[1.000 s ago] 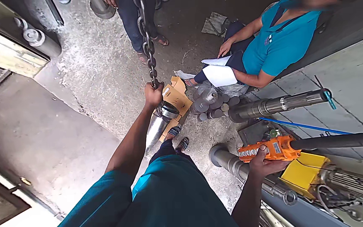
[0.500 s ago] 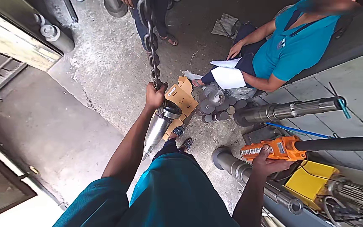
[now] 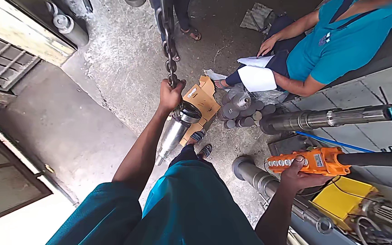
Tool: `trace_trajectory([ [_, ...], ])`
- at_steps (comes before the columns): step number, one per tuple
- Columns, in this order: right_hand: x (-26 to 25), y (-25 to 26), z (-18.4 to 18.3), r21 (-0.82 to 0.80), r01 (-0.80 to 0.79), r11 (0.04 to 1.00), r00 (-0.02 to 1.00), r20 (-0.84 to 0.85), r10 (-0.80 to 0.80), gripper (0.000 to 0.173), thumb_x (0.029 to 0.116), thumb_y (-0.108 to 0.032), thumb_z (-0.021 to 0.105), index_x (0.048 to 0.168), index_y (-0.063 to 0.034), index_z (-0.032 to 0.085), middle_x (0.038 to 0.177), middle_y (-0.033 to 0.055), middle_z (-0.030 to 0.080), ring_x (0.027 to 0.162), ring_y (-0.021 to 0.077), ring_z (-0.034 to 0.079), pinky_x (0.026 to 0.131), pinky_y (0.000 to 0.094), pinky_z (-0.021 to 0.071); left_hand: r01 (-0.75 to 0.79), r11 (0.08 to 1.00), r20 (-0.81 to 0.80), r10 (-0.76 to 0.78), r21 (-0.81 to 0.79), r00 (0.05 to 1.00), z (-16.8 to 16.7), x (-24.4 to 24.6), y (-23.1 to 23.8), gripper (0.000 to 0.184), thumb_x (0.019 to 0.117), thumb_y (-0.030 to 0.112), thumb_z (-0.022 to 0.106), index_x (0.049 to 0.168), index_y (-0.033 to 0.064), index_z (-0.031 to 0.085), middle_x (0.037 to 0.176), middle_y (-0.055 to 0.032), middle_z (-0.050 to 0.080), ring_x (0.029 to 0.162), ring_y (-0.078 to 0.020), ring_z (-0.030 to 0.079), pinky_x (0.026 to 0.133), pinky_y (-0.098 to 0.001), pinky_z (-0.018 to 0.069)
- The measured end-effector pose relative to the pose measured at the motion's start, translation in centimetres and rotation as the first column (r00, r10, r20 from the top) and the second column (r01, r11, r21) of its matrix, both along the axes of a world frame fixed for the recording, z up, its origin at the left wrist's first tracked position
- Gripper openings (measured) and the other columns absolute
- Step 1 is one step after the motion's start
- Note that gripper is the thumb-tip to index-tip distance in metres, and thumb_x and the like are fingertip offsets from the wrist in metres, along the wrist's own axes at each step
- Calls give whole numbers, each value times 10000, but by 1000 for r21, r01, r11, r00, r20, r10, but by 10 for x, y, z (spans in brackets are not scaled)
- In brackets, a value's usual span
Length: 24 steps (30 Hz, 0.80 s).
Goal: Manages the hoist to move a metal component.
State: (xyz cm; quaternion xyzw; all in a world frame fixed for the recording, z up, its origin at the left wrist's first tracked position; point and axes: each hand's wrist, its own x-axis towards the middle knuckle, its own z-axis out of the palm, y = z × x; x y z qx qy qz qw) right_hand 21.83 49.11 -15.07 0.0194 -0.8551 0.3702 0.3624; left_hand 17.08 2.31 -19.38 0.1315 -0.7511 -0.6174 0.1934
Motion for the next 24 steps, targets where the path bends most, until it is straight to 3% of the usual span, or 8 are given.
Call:
trace_trajectory([
  [5, 2, 2, -3, -36, -32, 999, 999, 12, 33, 834, 902, -342, 720, 1310, 280, 342, 1159, 311, 616, 1085, 185, 685, 982, 307, 555, -8, 1000, 52, 9, -14, 999, -2, -1, 1, 392, 968, 234, 578, 612, 200, 417, 484, 79, 425, 410, -78, 438, 453, -328, 409],
  [9, 11, 5, -2, -77, -39, 996, 999, -1, 39, 788, 914, -250, 724, 1321, 289, 318, 1185, 308, 606, 1128, 178, 670, 993, 291, 548, 24, 999, 45, -23, -28, 999, -1, -3, 8, 384, 971, 226, 572, 618, 197, 424, 493, 81, 423, 415, -74, 438, 447, -323, 408],
  [19, 20, 8, 1, -58, -8, 998, 1000, -11, 7, 816, 932, -204, 723, 1371, 301, 256, 1283, 354, 552, 1245, 208, 613, 1064, 288, 499, 70, 997, -16, -70, 13, 997, 16, -9, 11, 411, 974, 187, 575, 597, 189, 409, 475, 65, 417, 390, -78, 426, 413, -313, 392],
  [24, 20, 8, -2, -90, -40, 995, 999, 7, 41, 840, 918, -227, 732, 1365, 283, 237, 1204, 308, 596, 1143, 213, 671, 1000, 339, 561, 55, 998, -7, -56, -43, 998, 16, -14, 21, 413, 964, 206, 588, 590, 193, 411, 485, 75, 407, 404, -68, 402, 429, -312, 355],
])
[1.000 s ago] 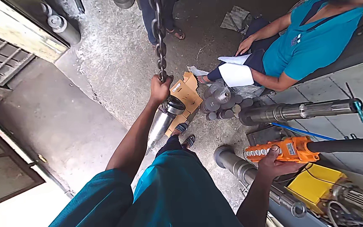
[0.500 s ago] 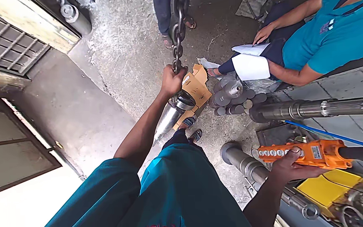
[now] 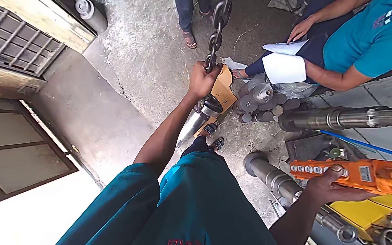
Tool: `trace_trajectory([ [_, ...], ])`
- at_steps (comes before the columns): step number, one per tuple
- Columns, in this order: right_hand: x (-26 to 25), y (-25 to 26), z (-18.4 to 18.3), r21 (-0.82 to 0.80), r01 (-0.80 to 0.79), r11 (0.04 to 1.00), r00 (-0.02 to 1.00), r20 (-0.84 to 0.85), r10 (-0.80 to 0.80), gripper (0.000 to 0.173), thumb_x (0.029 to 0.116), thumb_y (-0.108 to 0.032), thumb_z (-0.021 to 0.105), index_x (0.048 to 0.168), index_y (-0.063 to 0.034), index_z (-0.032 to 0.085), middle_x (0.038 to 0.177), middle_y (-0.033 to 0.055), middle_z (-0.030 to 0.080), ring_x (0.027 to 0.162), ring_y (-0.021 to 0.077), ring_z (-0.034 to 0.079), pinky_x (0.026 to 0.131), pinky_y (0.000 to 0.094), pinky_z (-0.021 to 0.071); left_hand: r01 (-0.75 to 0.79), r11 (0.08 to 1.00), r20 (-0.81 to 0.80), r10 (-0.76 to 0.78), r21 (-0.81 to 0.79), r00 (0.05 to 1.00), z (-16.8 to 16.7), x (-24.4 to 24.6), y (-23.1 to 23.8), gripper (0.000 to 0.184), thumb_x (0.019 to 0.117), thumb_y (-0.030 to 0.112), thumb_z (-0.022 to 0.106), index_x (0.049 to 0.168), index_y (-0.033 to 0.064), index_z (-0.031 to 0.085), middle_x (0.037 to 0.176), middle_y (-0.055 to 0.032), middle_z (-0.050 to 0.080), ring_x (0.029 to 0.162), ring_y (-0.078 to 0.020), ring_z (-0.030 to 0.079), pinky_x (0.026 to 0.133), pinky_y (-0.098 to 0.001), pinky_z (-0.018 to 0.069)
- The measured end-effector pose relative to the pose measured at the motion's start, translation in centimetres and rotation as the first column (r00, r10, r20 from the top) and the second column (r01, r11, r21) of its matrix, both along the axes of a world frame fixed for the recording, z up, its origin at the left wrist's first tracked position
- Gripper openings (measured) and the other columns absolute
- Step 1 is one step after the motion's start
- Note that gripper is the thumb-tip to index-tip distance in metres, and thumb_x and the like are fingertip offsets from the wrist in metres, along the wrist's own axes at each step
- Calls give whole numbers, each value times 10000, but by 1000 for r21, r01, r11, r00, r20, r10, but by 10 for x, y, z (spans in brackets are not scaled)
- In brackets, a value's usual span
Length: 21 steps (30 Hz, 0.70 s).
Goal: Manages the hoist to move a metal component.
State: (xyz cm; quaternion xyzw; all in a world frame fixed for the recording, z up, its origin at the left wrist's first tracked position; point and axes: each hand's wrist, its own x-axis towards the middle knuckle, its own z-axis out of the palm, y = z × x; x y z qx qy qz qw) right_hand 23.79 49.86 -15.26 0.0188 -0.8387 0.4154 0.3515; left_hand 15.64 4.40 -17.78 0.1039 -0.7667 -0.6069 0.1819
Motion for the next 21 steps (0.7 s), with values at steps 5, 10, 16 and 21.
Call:
trace_trajectory([
  [5, 2, -3, 0, 11, 30, 999, 999, -20, -30, 761, 919, -159, 726, 1351, 294, 293, 1251, 333, 577, 1205, 210, 640, 1030, 301, 528, 7, 1000, 12, -7, -5, 1000, 0, -9, 1, 420, 969, 213, 585, 589, 188, 408, 490, 70, 406, 410, -73, 404, 436, -315, 357],
  [10, 1, 1, 5, 13, 27, 1000, 1000, 2, -27, 767, 932, -167, 712, 1352, 298, 270, 1218, 322, 592, 1158, 222, 664, 1014, 334, 547, -17, 1000, -13, 17, -20, 1000, 8, -17, -2, 418, 960, 192, 581, 582, 198, 402, 493, 78, 403, 414, -64, 403, 436, -305, 353],
  [16, -3, 4, 7, -1, 25, 1000, 1000, 15, -25, 771, 941, -171, 707, 1361, 290, 254, 1204, 325, 600, 1137, 240, 678, 998, 356, 566, -41, 999, -1, 41, -9, 999, 24, -21, -2, 410, 967, 199, 586, 592, 187, 420, 498, 71, 409, 418, -72, 412, 441, -313, 364],
  [21, -5, 1, 3, -42, -25, 999, 999, 27, 26, 816, 933, -182, 709, 1369, 287, 203, 1190, 299, 604, 1119, 232, 683, 995, 376, 571, -33, 999, -46, 34, 31, 998, 36, -24, -7, 411, 973, 172, 585, 596, 186, 422, 485, 71, 414, 396, -68, 407, 418, -302, 368],
])
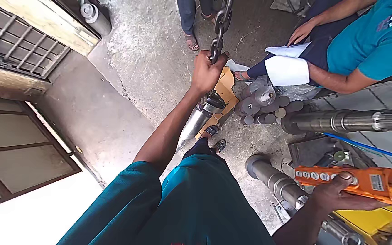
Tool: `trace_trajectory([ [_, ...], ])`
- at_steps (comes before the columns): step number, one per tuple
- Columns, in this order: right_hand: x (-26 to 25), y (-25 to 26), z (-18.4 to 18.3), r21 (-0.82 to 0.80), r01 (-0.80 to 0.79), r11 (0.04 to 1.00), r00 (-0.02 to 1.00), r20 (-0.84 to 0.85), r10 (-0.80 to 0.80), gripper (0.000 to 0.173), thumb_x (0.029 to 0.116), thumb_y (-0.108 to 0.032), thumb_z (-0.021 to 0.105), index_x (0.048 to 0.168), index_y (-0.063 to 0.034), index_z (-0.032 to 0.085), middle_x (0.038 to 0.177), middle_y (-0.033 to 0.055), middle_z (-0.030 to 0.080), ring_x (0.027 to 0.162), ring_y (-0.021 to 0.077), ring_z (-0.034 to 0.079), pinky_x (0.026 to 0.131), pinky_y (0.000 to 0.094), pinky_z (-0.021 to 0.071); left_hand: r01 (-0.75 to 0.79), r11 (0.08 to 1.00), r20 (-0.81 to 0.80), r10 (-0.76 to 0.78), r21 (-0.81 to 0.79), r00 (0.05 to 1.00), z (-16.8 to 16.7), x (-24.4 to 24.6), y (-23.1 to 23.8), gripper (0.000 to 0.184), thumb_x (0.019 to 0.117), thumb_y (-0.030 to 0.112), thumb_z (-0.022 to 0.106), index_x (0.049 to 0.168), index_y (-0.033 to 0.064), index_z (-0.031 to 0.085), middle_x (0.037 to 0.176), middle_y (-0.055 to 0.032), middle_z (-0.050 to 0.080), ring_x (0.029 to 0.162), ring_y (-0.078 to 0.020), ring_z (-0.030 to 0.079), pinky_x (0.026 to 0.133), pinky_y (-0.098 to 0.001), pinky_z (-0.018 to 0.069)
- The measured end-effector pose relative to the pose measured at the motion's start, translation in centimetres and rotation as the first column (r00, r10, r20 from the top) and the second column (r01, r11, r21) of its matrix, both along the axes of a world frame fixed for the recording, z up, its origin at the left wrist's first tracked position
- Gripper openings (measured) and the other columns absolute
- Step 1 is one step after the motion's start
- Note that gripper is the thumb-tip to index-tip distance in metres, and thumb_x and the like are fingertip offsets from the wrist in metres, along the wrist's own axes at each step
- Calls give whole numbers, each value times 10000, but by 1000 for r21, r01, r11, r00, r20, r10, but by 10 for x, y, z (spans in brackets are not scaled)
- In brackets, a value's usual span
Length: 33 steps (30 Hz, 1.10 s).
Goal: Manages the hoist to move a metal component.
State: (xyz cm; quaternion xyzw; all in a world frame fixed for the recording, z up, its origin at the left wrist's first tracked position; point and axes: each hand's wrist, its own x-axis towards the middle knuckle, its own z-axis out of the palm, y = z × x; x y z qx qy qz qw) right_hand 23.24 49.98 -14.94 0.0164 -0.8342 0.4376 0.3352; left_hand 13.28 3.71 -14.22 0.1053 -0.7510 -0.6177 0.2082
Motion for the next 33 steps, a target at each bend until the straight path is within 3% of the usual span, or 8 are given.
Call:
trace_trajectory([
  [6, 4, -4, 0, 91, 49, 995, 999, -14, -48, 825, 933, -231, 722, 1365, 294, 256, 1237, 332, 586, 1190, 207, 650, 1035, 307, 528, 5, 1000, 9, -5, -20, 1000, 0, -2, -4, 404, 969, 182, 585, 599, 188, 423, 491, 73, 415, 407, -68, 413, 429, -307, 370],
  [13, 7, -8, 6, 91, 35, 995, 999, -15, -34, 798, 936, -179, 705, 1377, 294, 237, 1255, 334, 575, 1193, 212, 648, 1043, 327, 527, -9, 1000, -22, 9, -19, 1000, 6, -5, -12, 417, 968, 167, 583, 593, 192, 403, 485, 75, 398, 397, -64, 390, 420, -298, 350],
  [19, 5, -8, 4, 55, 15, 998, 1000, -2, -15, 782, 940, -162, 687, 1385, 278, 218, 1208, 303, 600, 1119, 231, 684, 997, 370, 567, -15, 999, -35, 13, -51, 999, 20, 2, -11, 423, 968, 166, 593, 588, 190, 410, 489, 75, 389, 405, -65, 381, 425, -299, 333],
  [24, 6, -10, 2, 102, 105, 989, 994, -8, -105, 823, 893, -187, 748, 1358, 307, 283, 1240, 354, 582, 1193, 201, 648, 1031, 274, 520, -13, 999, -32, 12, -32, 999, 20, 1, -11, 414, 979, 182, 592, 605, 190, 415, 491, 76, 403, 402, -66, 398, 423, -298, 359],
  [33, 8, 3, -2, 144, 136, 980, 990, -53, -129, 796, 911, -273, 735, 1327, 283, 346, 1220, 335, 598, 1180, 196, 649, 1029, 292, 519, 18, 999, -68, -21, -37, 997, 33, -6, -5, 407, 997, 157, 568, 623, 199, 416, 484, 88, 408, 391, -50, 404, 413, -272, 367],
])
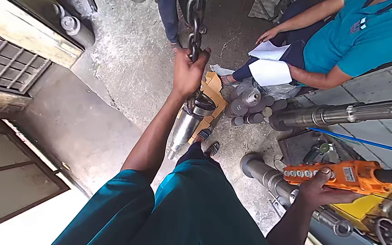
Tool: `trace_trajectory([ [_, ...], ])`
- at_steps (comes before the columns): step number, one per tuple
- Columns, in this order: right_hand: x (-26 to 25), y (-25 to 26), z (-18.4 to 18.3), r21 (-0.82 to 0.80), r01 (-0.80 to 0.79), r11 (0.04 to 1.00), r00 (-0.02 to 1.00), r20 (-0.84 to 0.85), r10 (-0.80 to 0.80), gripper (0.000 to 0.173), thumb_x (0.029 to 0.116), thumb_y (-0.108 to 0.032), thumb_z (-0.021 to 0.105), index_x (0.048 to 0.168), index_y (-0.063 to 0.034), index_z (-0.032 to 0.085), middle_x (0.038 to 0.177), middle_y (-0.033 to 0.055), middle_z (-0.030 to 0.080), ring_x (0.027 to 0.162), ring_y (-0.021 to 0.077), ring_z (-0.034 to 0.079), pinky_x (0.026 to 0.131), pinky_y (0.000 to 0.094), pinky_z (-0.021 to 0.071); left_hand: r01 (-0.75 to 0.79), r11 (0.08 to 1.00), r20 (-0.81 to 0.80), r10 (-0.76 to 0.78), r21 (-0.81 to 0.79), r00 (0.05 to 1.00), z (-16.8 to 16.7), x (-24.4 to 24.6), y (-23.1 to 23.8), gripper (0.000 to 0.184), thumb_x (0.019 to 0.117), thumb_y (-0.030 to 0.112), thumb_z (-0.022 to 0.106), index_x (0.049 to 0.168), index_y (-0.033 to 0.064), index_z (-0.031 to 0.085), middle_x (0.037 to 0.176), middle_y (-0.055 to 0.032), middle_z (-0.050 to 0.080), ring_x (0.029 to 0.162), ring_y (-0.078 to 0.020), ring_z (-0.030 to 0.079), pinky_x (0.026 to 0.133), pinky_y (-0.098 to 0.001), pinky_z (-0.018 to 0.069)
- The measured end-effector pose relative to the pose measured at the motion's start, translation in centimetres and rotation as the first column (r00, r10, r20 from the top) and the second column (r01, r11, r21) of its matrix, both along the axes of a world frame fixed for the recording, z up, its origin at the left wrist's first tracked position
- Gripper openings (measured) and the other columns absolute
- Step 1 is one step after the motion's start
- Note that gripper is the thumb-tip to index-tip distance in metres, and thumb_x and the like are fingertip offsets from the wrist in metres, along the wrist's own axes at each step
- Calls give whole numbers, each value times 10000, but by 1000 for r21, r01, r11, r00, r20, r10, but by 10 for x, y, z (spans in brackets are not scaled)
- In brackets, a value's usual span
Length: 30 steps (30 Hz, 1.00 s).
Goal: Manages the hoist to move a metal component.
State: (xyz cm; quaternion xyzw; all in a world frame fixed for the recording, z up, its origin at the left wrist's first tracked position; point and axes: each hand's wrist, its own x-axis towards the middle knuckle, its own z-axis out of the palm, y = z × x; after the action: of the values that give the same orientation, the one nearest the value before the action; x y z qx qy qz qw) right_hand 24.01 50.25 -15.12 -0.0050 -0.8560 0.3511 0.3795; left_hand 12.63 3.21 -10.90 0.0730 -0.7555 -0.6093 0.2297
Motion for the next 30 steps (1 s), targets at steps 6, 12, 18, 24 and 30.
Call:
trace_trajectory([
  [6, -4, 1, 1, -21, -15, 1000, 999, 34, 16, 814, 911, -294, 728, 1337, 275, 331, 1191, 320, 612, 1128, 191, 675, 1003, 304, 542, 11, 1000, -32, -11, 3, 999, 12, -2, 7, 421, 1004, 161, 570, 616, 198, 410, 480, 85, 406, 385, -56, 401, 407, -278, 364],
  [12, 0, -3, 3, 12, 40, 999, 999, 36, -41, 882, 890, -394, 734, 1316, 283, 360, 1185, 333, 612, 1139, 155, 661, 1007, 256, 517, 20, 1000, -9, -20, 5, 1000, 16, -8, 14, 418, 1003, 181, 566, 616, 202, 409, 473, 88, 403, 384, -57, 403, 412, -282, 368],
  [18, 1, -2, 7, 22, 77, 997, 996, 46, -78, 849, 884, -367, 731, 1300, 286, 381, 1166, 330, 623, 1120, 138, 666, 995, 234, 514, 23, 1000, 3, -23, -4, 1000, 17, -15, 23, 412, 1008, 193, 561, 621, 202, 419, 481, 90, 407, 392, -58, 409, 420, -282, 372],
  [24, 4, 0, 6, 35, 53, 998, 998, 20, -53, 888, 913, -441, 707, 1299, 286, 375, 1154, 326, 624, 1108, 119, 668, 991, 229, 517, 40, 999, -28, -40, 16, 999, 28, -15, 23, 396, 1008, 200, 558, 637, 203, 418, 484, 84, 410, 395, -71, 412, 424, -288, 383],
  [30, 6, -8, 8, 41, 76, 996, 997, 29, -77, 864, 909, -437, 690, 1283, 283, 393, 1134, 325, 634, 1093, 101, 668, 983, 218, 510, 60, 998, -48, -60, -5, 997, 47, -13, 24, 387, 1004, 184, 549, 641, 211, 418, 481, 95, 409, 389, -66, 416, 422, -283, 395],
])
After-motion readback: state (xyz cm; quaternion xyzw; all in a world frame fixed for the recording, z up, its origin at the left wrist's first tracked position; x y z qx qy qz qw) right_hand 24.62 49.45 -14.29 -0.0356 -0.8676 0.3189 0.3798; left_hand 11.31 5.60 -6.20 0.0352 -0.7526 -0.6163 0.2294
